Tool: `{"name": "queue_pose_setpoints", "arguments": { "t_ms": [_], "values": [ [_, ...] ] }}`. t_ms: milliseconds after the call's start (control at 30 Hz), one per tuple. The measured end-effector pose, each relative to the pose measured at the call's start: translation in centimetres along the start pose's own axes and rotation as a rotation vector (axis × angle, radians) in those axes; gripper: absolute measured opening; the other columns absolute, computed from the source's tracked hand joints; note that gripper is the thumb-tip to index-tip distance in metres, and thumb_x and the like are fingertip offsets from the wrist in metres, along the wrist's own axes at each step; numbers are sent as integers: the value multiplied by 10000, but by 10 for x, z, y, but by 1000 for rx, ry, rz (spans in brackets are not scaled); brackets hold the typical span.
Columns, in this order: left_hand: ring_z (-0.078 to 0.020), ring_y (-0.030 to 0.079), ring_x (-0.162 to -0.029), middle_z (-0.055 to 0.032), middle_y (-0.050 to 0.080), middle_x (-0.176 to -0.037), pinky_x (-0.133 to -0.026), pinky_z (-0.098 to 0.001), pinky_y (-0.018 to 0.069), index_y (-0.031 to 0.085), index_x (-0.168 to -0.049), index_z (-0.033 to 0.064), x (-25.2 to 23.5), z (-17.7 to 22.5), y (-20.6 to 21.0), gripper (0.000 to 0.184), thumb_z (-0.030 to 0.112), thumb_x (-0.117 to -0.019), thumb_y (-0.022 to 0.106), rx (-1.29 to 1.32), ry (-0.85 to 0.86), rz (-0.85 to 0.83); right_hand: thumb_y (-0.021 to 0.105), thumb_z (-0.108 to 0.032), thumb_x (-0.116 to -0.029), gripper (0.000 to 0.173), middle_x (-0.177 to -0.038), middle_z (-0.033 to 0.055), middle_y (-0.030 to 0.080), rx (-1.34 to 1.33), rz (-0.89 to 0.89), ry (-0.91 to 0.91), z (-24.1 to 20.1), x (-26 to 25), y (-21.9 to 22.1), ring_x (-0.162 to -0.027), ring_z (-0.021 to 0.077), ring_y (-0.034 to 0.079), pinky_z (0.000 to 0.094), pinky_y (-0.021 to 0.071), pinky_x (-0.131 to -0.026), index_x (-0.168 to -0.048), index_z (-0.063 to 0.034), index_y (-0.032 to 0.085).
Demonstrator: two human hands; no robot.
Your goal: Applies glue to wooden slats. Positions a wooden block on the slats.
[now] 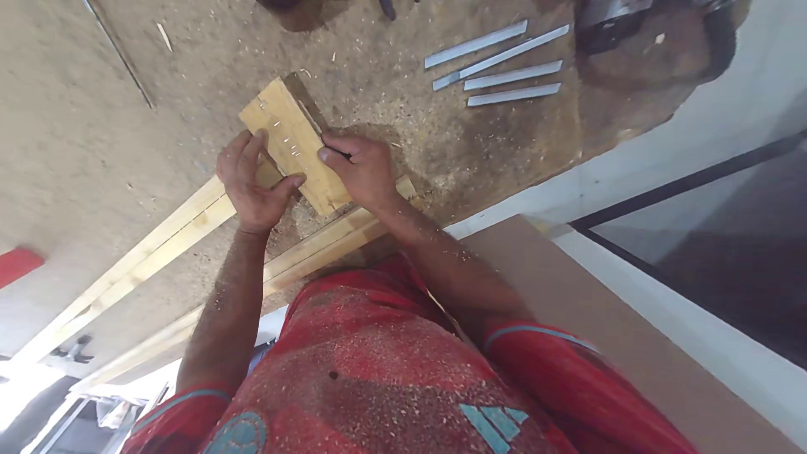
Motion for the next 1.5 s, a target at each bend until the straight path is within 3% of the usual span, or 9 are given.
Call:
{"name": "queue_pose_setpoints", "arguments": {
  "t_ms": [167,500,700,800,900,967,1033,1133,1500],
  "values": [
    [-310,549,-1307,-149,592,-1424,-1126,-538,399,598,-1421,116,-1,0,0,842,592,-771,842,19,-9,-13,681,-237,-1008,293,-1081,64,758,-100,-31,29,0,8,-3,-920,135,729,363,621,-829,-1258,-93,735],
    [-298,536,-1326,-135,594,-1419,-1153,-554,363,603,-1424,132,-1,-3,1,845,601,-764,843,25,-21,-18,687,-263,-990,283,-1072,8,779,-133,-21,40,11,-9,6,-966,54,730,295,617,-888,-1209,-100,761],
    [-390,360,-1474,-208,326,-1628,-1181,-568,348,602,-1409,138,-8,19,-6,764,562,-809,811,-37,-97,-122,701,-250,-978,269,-1051,7,779,-119,5,21,10,-10,6,-929,50,732,286,622,-861,-1184,-92,766],
    [-346,358,-1482,-161,324,-1639,-1194,-543,336,641,-1362,134,-12,40,-8,638,461,-840,806,-154,-168,-207,703,-231,-980,268,-1045,15,775,-115,2,17,8,-4,4,-900,62,733,295,632,-820,-1205,-97,758],
    [-306,406,-1468,-181,273,-1658,-1171,-450,418,614,-1357,73,-10,51,-4,581,243,-843,823,-76,-234,-213,702,-209,-991,281,-999,52,747,-105,-34,56,1,6,-2,-790,124,709,338,619,-701,-1253,-111,726],
    [-293,407,-1471,-175,264,-1665,-1166,-436,429,616,-1349,66,-9,51,-2,574,212,-839,837,-40,-234,-190,683,-230,-1002,353,-958,52,728,-56,-105,103,-3,3,-2,-728,154,684,367,600,-641,-1346,-159,655],
    [-287,412,-1469,-172,271,-1665,-1163,-436,437,621,-1352,70,-8,49,-1,581,228,-839,842,-34,-219,-177,665,-275,-998,539,-1051,27,759,20,-235,159,-3,-13,2,-836,148,728,400,621,-767,-1518,-261,523],
    [-285,423,-1462,-180,274,-1660,-1161,-431,447,622,-1331,39,-9,49,-3,571,229,-840,843,-26,-219,-183,641,-265,-999,582,-1270,52,713,64,-378,103,-3,-32,7,-1079,160,716,429,590,-970,-1557,-235,476],
    [-270,476,-1427,-186,313,-1642,-1126,-425,489,633,-1339,59,-8,44,-4,582,235,-832,859,30,-191,-158,608,-282,-1034,562,-1327,46,695,32,-445,32,1,-35,5,-1159,128,684,380,546,-1042,-1570,-196,463]
  ]
}}
Point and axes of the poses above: each hand's wrist, its own x-axis away from the middle knuckle, its own y-axis out of the palm, z = x × y, the point moved 5 cm from there along -x, towards the middle knuckle
